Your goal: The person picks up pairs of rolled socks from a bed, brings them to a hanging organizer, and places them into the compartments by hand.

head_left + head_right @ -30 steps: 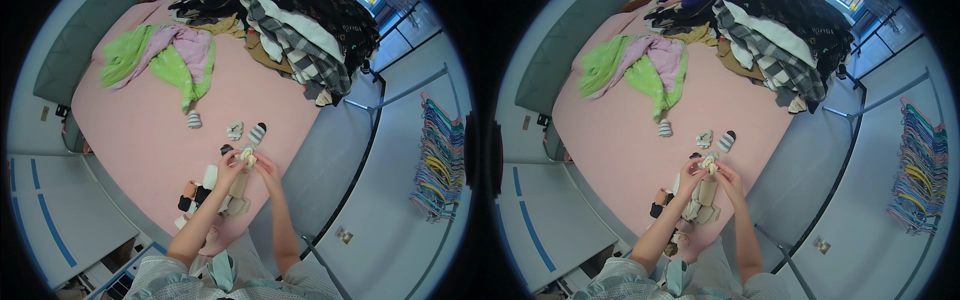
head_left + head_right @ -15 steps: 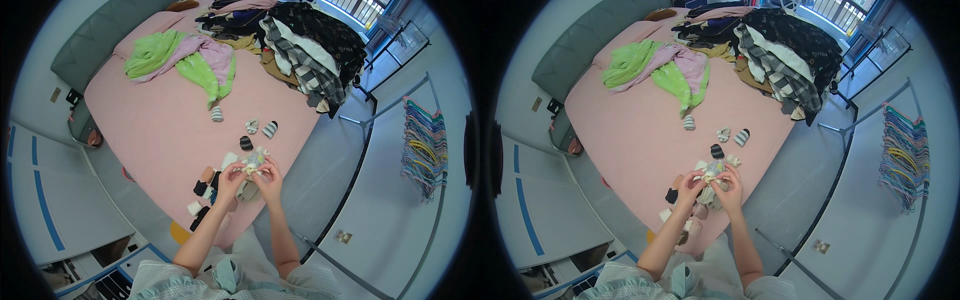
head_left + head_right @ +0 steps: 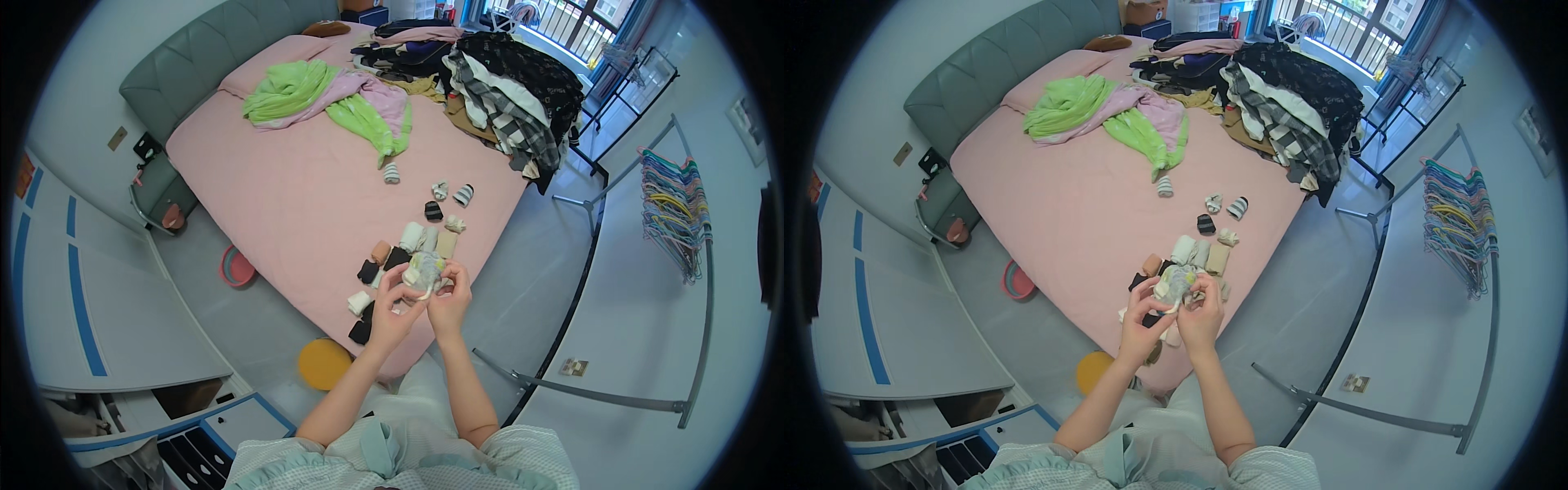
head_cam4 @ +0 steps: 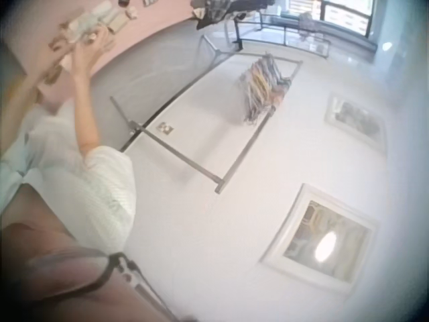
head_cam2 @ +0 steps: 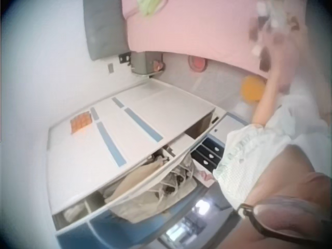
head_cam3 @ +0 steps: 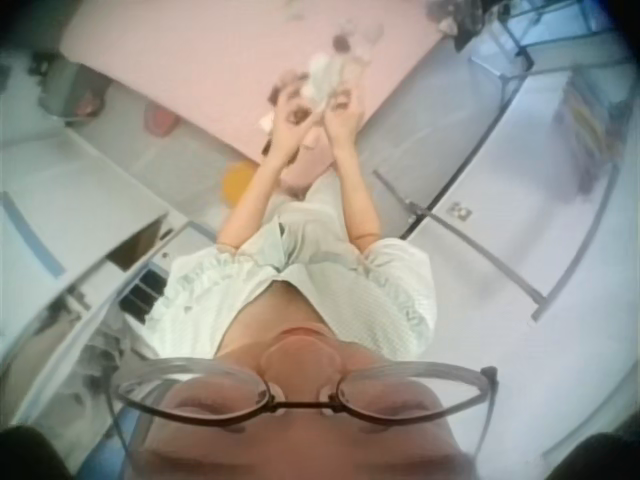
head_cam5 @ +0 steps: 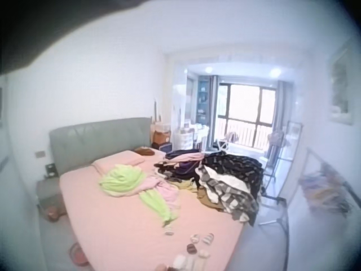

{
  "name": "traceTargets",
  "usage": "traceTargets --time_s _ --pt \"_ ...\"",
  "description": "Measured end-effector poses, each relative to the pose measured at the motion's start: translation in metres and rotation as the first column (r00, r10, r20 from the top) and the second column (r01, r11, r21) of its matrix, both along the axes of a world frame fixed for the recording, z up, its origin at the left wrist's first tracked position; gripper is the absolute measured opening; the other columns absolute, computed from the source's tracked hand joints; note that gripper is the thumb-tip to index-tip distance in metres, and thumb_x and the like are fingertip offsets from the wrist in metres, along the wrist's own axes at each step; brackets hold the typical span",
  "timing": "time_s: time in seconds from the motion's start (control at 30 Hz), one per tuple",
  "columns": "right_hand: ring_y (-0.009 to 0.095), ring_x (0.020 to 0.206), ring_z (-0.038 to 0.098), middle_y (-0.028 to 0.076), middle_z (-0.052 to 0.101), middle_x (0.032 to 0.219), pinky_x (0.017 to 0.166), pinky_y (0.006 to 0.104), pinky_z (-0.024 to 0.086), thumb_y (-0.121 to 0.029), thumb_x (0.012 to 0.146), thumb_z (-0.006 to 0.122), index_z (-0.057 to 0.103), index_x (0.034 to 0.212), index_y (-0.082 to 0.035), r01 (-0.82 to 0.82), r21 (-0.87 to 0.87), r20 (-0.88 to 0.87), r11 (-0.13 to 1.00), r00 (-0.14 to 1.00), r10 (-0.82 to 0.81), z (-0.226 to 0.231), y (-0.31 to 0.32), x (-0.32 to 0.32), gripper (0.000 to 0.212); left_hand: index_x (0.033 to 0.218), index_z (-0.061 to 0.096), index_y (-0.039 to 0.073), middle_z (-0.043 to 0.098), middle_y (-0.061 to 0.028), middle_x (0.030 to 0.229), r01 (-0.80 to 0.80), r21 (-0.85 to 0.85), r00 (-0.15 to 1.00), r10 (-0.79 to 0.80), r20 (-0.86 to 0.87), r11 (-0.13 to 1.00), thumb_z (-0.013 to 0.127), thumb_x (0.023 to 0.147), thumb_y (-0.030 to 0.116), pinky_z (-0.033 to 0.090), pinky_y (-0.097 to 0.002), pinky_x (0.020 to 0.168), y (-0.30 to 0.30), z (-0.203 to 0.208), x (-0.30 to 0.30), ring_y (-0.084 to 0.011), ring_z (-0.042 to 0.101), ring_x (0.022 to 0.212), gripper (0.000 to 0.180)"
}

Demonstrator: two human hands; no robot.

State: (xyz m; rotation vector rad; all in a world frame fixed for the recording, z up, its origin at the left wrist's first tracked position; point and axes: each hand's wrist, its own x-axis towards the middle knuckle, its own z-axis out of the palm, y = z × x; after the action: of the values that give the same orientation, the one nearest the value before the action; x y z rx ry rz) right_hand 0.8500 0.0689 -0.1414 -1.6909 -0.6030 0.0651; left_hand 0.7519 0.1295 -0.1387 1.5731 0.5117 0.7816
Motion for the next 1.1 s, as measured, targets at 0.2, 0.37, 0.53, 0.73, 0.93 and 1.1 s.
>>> traceTargets --time_s 0.2,0.37,0.53,0.73,0.93,1.1 --pt "0.014 0.074 0.059 0.006 0.058 0.089 0.059 0.0275 0.047 0.002 0.073 0.059 0.049 0.094 -0.005 -0.017 -0.071 0.131 0.997 0.991 0.026 0.013 -0.021 -0.036 0.024 0.092 0.067 0.009 0.040 -0.0129 0.132 -0.004 0.164 1.000 0.002 0.012 0.986 0.073 0.069 0.009 0.036 -0.0383 0.099 -0.017 0.017 -0.042 -0.0280 0.043 0.120 0.023" --pt "0.021 0.065 0.064 0.008 0.061 0.080 0.059 0.0306 0.050 -0.010 0.077 0.065 0.051 0.095 -0.004 -0.186 -0.038 0.018 0.982 0.982 0.186 0.035 -0.032 -0.046 0.024 0.111 0.062 0.014 0.038 -0.0130 0.133 0.037 0.107 0.999 -0.039 0.022 0.994 0.070 0.068 0.005 0.036 -0.0381 0.100 -0.024 0.040 -0.065 -0.0282 0.042 0.122 0.044" --pt "0.018 0.065 0.065 0.010 0.065 0.079 0.057 0.0285 0.049 -0.015 0.085 0.056 0.056 0.099 -0.004 -0.305 -0.285 0.073 0.909 0.938 0.338 0.068 -0.045 -0.048 0.018 0.117 0.059 0.012 0.040 -0.0117 0.132 -0.034 0.198 0.999 0.037 -0.010 0.980 0.066 0.065 0.001 0.037 -0.0375 0.099 -0.037 0.051 -0.076 -0.0262 0.044 0.120 0.054" --pt "0.024 0.068 0.067 0.012 0.066 0.074 0.058 0.0333 0.051 -0.019 0.086 0.055 0.059 0.090 -0.005 -0.454 -0.245 0.027 0.857 0.880 0.474 0.082 -0.066 -0.045 0.015 0.116 0.060 0.017 0.047 -0.0089 0.122 -0.195 0.278 0.977 0.210 -0.027 0.941 0.068 0.067 0.001 0.045 -0.0333 0.088 -0.069 0.053 -0.073 -0.0250 0.050 0.111 0.052" --pt "0.020 0.066 0.067 0.011 0.066 0.075 0.058 0.0294 0.051 -0.018 0.084 0.060 0.059 0.091 -0.003 -0.640 -0.214 -0.065 0.738 0.763 0.643 0.073 -0.086 -0.038 0.017 0.114 0.060 0.010 0.046 -0.0087 0.119 -0.349 0.158 0.928 0.364 -0.083 0.924 0.066 0.066 -0.004 0.045 -0.0308 0.090 -0.104 0.047 -0.086 -0.0202 0.051 0.111 0.050" --pt "0.015 0.068 0.063 0.008 0.064 0.082 0.056 0.0263 0.048 -0.020 0.081 0.065 0.061 0.096 -0.003 -0.773 -0.169 -0.082 0.611 0.629 0.773 0.061 -0.093 -0.041 0.023 0.112 0.060 0.008 0.048 -0.0057 0.115 -0.477 -0.080 0.871 0.483 0.089 0.875 0.070 0.071 -0.001 0.046 -0.0282 0.086 -0.129 0.034 -0.102 -0.0175 0.054 0.105 0.043"
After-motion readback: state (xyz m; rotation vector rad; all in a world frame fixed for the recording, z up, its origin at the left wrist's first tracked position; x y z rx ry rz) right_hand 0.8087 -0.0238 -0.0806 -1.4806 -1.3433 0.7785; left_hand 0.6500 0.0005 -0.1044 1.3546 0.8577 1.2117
